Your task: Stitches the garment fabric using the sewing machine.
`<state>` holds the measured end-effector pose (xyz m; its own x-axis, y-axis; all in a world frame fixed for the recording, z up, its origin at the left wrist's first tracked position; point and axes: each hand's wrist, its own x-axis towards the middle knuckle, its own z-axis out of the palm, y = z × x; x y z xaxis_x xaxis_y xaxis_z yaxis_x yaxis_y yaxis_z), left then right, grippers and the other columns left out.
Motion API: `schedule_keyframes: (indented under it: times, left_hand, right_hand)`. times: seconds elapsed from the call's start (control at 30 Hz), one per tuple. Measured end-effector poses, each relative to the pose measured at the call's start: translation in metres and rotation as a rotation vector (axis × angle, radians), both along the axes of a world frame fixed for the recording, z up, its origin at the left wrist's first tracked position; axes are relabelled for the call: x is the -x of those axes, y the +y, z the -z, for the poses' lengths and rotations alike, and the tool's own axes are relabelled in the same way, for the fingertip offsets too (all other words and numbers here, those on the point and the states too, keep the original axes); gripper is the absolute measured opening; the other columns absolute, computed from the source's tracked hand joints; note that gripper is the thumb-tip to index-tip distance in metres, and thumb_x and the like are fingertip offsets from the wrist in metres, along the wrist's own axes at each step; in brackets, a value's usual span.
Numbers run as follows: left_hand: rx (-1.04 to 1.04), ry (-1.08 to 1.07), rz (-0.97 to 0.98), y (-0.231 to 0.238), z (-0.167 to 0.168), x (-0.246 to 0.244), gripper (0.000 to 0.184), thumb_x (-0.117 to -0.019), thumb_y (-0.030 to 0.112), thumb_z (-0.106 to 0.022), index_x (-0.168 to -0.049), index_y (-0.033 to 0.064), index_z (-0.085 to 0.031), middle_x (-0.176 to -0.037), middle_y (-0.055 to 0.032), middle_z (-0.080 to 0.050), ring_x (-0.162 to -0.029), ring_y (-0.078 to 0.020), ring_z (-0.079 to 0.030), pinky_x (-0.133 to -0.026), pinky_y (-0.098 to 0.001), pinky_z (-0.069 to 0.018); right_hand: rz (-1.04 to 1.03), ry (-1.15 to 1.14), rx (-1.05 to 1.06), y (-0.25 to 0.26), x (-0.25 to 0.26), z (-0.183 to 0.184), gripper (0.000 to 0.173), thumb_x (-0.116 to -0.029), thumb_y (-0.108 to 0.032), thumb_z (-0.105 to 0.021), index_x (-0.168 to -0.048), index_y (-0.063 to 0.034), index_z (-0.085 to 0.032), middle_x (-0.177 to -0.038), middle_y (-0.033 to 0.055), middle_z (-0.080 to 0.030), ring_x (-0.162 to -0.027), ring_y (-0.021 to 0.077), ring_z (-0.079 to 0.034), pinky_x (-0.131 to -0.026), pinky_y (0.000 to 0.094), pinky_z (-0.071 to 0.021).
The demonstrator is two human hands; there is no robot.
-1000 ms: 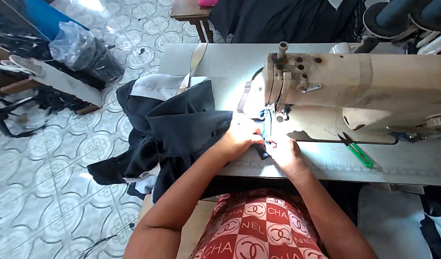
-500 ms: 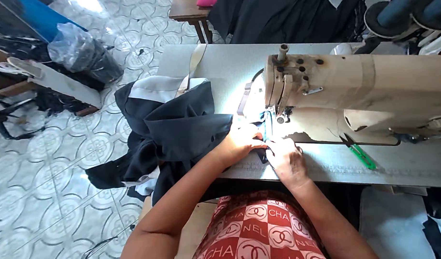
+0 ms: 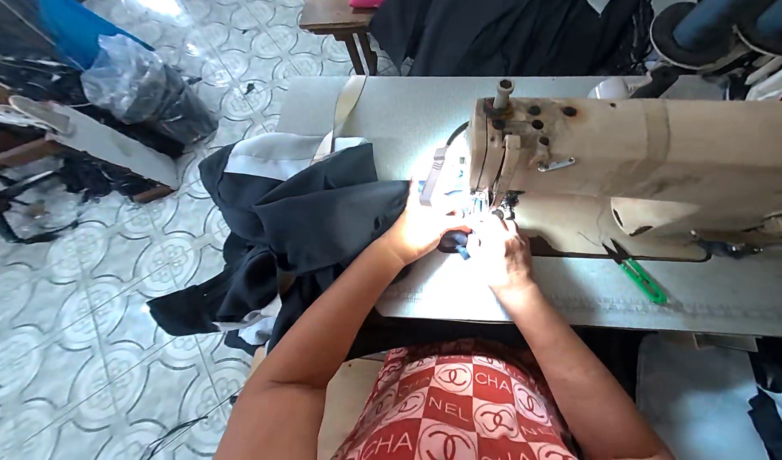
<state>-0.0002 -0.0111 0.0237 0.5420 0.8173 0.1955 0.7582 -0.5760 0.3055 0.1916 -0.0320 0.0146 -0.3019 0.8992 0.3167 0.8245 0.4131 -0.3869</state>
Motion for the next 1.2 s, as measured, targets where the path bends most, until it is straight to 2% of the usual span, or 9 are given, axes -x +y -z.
schedule_keyframes:
  times: [0.13, 0.23, 0.3, 0.43, 0.53, 0.67, 0.8, 0.87, 1.2]
  left_hand:
    - [-0.118, 0.005, -0.058, -0.025, -0.003, 0.0, 0.047, -0.0874, 0.004, -0.069, -0.128, 0.0265, -0.072, -0.136, -0.0031, -0.065, -0.134, -0.0306, -0.055, -0.111, -0.083, -0.0166]
    - [-0.079, 0.222, -0.386, -0.08, -0.023, 0.003, 0.084, -0.0762, 0.034, -0.086, -0.152, 0.0254, -0.051, -0.162, -0.009, -0.04, -0.154, -0.0408, -0.024, -0.109, -0.0859, -0.0107]
    - [-0.005, 0.285, -0.586, -0.114, -0.032, 0.016, 0.094, -0.0729, 0.038, -0.088, -0.155, 0.022, -0.046, -0.168, -0.0145, -0.028, -0.155, -0.0495, -0.013, -0.104, -0.0905, -0.0093]
    - [-0.04, 0.21, -0.696, -0.142, -0.036, 0.048, 0.02, -0.0965, 0.005, -0.059, -0.11, 0.0019, -0.073, -0.142, -0.0175, -0.061, -0.141, -0.049, -0.045, -0.104, -0.089, -0.0134]
    - [0.118, 0.02, -0.661, -0.132, -0.062, 0.064, 0.026, -0.0993, -0.001, -0.049, -0.118, -0.0052, -0.066, -0.095, -0.0234, -0.072, -0.089, -0.0415, -0.071, -0.086, -0.0693, -0.0501]
    - [0.226, -0.185, -0.649, -0.105, -0.082, 0.087, 0.025, -0.1021, 0.001, -0.048, -0.124, -0.0005, -0.061, -0.083, -0.0202, -0.066, -0.071, -0.0338, -0.064, -0.066, -0.0564, -0.0537]
    - [0.221, -0.251, -0.575, -0.09, -0.091, 0.098, 0.021, -0.105, 0.005, -0.049, -0.119, 0.003, -0.064, -0.085, -0.0146, -0.066, -0.071, -0.0238, -0.062, -0.066, -0.048, -0.0531]
    - [0.213, -0.272, -0.551, -0.087, -0.093, 0.099, 0.02, -0.1047, 0.005, -0.049, -0.117, 0.0032, -0.065, -0.083, -0.0124, -0.064, -0.068, -0.0205, -0.058, -0.064, -0.0438, -0.0511]
    - [0.299, -0.407, -0.482, -0.073, -0.105, 0.104, 0.022, -0.1059, 0.008, -0.047, -0.115, 0.0058, -0.066, -0.08, -0.0022, -0.064, -0.067, -0.0049, -0.057, -0.064, -0.0269, -0.0498]
  right_hand:
    - [0.041, 0.029, 0.079, -0.007, -0.008, 0.004, 0.031, -0.0994, -0.03, -0.061, -0.12, -0.0115, -0.075, -0.12, 0.0133, -0.071, -0.112, 0.0335, -0.067, -0.087, 0.0522, -0.0557]
    - [0.158, 0.003, 0.177, -0.027, -0.013, -0.003, 0.064, -0.0898, -0.058, -0.068, -0.118, -0.0008, -0.07, -0.115, 0.0229, -0.069, -0.11, 0.0405, -0.067, -0.087, 0.057, -0.0546]
    - [0.162, -0.013, 0.158, -0.033, -0.012, 0.003, 0.053, -0.0892, -0.05, -0.071, -0.107, 0.0004, -0.072, -0.109, 0.0223, -0.071, -0.107, 0.0415, -0.068, -0.084, 0.0583, -0.0537]
    - [0.106, 0.184, 0.198, -0.018, -0.01, -0.003, 0.024, -0.0971, -0.022, -0.066, -0.103, 0.0002, -0.073, -0.099, 0.0182, -0.073, -0.095, 0.0342, -0.072, -0.081, 0.0549, -0.0568]
    - [0.048, 0.592, 0.282, -0.002, -0.01, -0.01, 0.031, -0.1031, -0.018, -0.061, -0.123, 0.0065, -0.061, -0.103, 0.0202, -0.07, -0.09, 0.024, -0.07, -0.082, 0.0421, -0.059]
    - [0.047, 0.785, 0.379, 0.007, -0.012, -0.007, 0.037, -0.1068, -0.021, -0.055, -0.135, 0.0025, -0.056, -0.122, 0.02, -0.067, -0.109, 0.02, -0.068, -0.096, 0.0386, -0.0557]
    - [0.172, 1.08, 0.683, -0.002, -0.017, -0.014, 0.025, -0.1083, -0.018, -0.052, -0.124, 0.0013, -0.056, -0.094, 0.0097, -0.066, -0.069, 0.014, -0.069, -0.065, 0.0322, -0.0622]
    - [0.232, 1.135, 0.714, -0.012, -0.018, -0.015, 0.025, -0.1084, -0.017, -0.052, -0.123, 0.0025, -0.057, -0.098, 0.01, -0.065, -0.076, 0.0142, -0.069, -0.071, 0.0325, -0.0618]
    - [0.012, 0.539, 0.383, 0.005, -0.007, -0.011, 0.037, -0.0999, -0.014, -0.066, -0.131, 0.0049, -0.061, -0.123, 0.0251, -0.067, -0.11, 0.0335, -0.069, -0.096, 0.0503, -0.055]
